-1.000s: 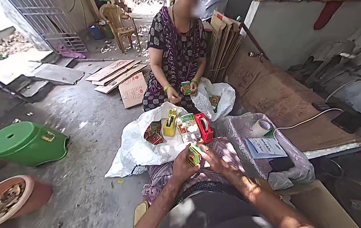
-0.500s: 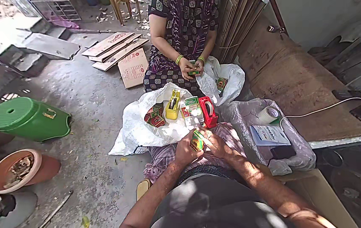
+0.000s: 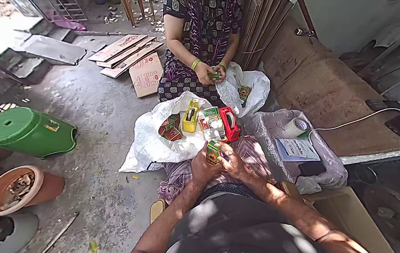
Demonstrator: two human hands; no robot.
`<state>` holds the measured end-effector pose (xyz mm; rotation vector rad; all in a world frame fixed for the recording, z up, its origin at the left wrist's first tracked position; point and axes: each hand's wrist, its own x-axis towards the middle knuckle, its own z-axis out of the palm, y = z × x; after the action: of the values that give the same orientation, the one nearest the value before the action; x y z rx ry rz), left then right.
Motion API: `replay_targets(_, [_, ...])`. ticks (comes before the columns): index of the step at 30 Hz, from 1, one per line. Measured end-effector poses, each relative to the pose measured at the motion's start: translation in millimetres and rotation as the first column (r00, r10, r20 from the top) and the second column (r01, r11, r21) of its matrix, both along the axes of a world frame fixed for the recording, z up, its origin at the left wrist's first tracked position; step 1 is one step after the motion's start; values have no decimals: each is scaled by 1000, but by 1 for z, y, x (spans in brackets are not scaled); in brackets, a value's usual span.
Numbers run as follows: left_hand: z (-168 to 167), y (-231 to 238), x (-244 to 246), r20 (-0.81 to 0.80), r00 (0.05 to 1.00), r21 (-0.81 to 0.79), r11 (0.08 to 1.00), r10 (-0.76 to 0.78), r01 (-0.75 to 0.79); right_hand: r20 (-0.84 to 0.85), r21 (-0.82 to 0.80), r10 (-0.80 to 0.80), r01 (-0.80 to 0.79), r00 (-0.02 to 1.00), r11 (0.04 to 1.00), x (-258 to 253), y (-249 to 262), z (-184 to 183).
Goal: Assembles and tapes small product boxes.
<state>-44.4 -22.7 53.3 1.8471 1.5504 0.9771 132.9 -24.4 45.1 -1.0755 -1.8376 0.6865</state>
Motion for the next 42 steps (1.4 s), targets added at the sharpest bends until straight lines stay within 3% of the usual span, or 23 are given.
replay_targets(3, [4,-2,4,3,1000,-8,1000,5,-5,-44,43,-29,31,999,999,2,5,1])
replay_targets(5, [-1,5,0,154,984,-7,996,-85,87,-61,22,17,-16,998,1000,10,8,7])
replay_targets(7, [-3,16,-6,426,870,-5,961,-248,276,-62,-34,73,-75,995,997,18,11,12])
replay_targets(10, [-4,26,-17,762,551,30,869,-340,494,-100,-115,144,-155,985,981,27,14,10])
replay_targets(15, [-10,38,-26,811,453,52,817,-370,575,-134,-167,277,-297,951,940,36,22,14])
replay_targets(18, [-13,40,-26,811,485,98,892,-328,441,-174,-216,210,-245,962,945,40,35,17])
replay_targets(20, [-12,41,-26,803,534,139,955,-264,263,-174,-226,-88,47,981,973,52,56,11])
replay_targets(22, [-11,43,-27,790,588,140,985,-173,101,-89,-255,-436,403,896,879,73,84,0])
replay_targets(24, [-12,44,-27,783,609,131,991,-124,34,81,-341,-602,590,794,732,99,110,-11])
replay_targets(27, [-12,41,-23,763,636,108,993,-115,50,113,-571,-584,534,804,624,117,134,-18])
replay_targets(29, [-12,39,-20,735,669,92,994,-113,67,57,-651,-539,440,840,618,119,141,-19])
replay_targets(33, [-15,36,-16,700,703,98,992,-127,82,-116,-672,-515,314,849,671,116,147,-20])
replay_targets(37, [-17,35,-16,708,694,95,991,-132,92,-317,-677,-635,301,704,672,110,141,-17])
replay_targets(42, [-15,33,-14,708,697,78,994,-109,76,-219,-601,-506,293,834,744,113,115,-7])
